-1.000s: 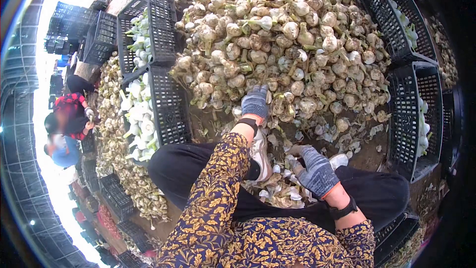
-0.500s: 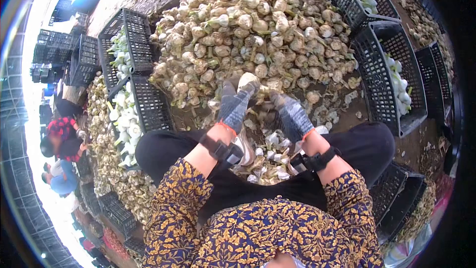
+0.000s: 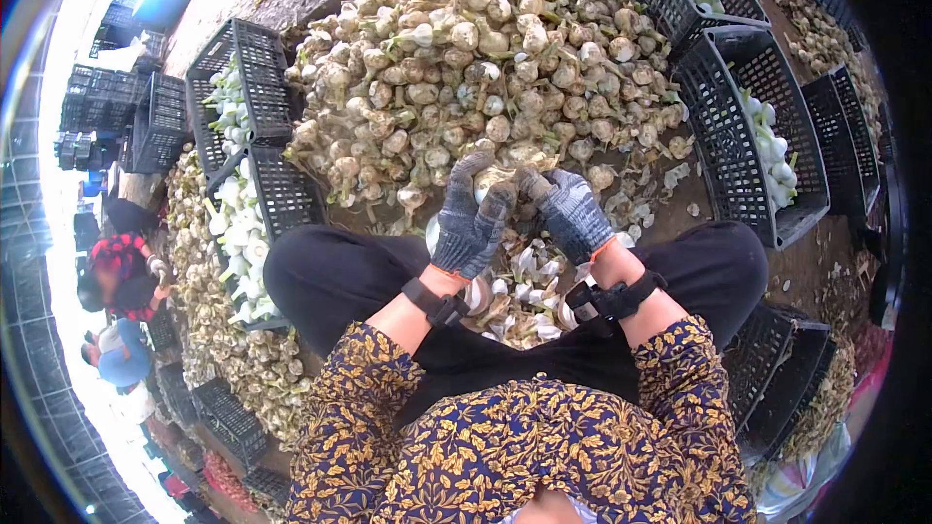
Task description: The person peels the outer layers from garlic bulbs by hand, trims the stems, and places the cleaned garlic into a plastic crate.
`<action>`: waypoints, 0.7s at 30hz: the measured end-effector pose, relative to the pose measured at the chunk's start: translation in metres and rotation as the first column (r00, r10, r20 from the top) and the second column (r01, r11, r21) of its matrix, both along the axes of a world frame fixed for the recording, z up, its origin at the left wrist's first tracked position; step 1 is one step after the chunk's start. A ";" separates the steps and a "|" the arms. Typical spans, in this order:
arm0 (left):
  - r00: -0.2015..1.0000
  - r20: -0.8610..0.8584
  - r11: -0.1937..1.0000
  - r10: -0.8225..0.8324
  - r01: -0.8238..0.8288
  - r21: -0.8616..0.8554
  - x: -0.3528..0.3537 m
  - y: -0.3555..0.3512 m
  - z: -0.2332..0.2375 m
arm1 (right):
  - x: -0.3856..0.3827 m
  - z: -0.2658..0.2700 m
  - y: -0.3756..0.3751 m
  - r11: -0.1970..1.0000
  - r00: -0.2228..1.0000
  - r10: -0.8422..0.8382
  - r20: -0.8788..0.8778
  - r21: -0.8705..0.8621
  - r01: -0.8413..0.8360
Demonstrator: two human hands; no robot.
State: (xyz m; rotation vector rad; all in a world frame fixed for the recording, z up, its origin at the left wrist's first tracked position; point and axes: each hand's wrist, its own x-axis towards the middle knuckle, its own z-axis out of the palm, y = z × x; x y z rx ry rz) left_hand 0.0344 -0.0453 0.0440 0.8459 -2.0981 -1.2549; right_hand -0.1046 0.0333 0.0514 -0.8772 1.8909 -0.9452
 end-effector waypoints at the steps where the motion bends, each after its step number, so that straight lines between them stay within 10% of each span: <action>1: 1.000 0.003 1.000 0.001 -0.001 0.003 0.000 0.000 -0.001 | -0.002 -0.016 0.004 0.970 0.930 0.121 -0.346 -0.158 -0.185; 2: 1.000 -0.015 1.000 -0.005 0.005 0.004 0.000 0.000 -0.001 | -0.003 -0.023 0.005 0.885 0.733 0.156 -0.662 -0.235 -0.401; 10: 0.995 0.073 0.932 -0.072 0.093 -0.350 0.000 -0.003 -0.005 | -0.013 -0.027 0.004 0.863 0.820 0.231 -0.523 -0.279 -0.421; 12: 0.999 0.034 0.999 -0.012 0.013 -0.033 -0.003 0.000 0.003 | -0.014 -0.026 0.003 0.864 0.854 0.282 -0.436 -0.271 -0.424; 21: 1.000 0.030 0.999 -0.007 0.005 0.046 -0.001 0.003 0.002 | -0.014 -0.012 0.006 0.848 0.820 0.284 -0.497 -0.269 -0.457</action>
